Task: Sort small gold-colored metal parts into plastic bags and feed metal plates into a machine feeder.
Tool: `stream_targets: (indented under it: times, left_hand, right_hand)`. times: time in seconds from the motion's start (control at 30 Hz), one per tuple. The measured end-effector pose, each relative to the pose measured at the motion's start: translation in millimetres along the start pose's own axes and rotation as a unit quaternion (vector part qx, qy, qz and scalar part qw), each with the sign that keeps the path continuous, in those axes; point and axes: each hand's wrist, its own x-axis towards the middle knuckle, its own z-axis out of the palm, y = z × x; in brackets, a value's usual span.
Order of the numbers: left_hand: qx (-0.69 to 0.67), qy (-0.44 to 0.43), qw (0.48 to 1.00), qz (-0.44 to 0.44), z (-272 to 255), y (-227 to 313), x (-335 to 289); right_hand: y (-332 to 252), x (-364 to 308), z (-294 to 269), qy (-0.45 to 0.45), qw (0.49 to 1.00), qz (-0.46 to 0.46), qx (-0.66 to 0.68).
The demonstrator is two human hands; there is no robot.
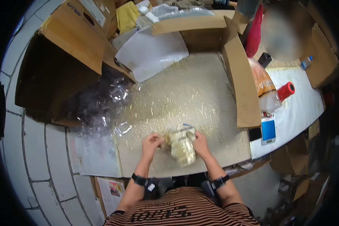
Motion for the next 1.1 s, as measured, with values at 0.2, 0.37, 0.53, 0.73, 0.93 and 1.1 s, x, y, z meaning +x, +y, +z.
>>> stream_targets:
  times: [0.2,0.37,0.53,0.73,0.93,1.1]
  left_hand:
    - [0.113,0.048,0.992,0.024,3,-11,22]
    - [0.142,0.026,0.985,0.09,13,-6,25]
    - [0.159,-0.027,0.986,0.043,10,-19,41]
    - [-0.003,-0.132,0.991,-0.013,12,-16,21]
    - [0.004,-0.076,0.997,-0.022,13,-22,28]
    - [0.04,-0.024,0.997,-0.058,16,-12,39]
  right_hand:
    - [-3,-10,-20,-0.067,0.993,-0.096,-0.037]
    - [-3,8,-32,0.005,0.997,-0.043,-0.068]
    - [-28,6,-30,0.081,0.989,-0.064,-0.102]
    - [8,6,-40,0.095,0.995,-0.027,-0.017]
    - [3,11,-41,0.133,0.99,0.005,0.038]
    - [-4,1,-43,0.209,0.977,0.017,0.034]
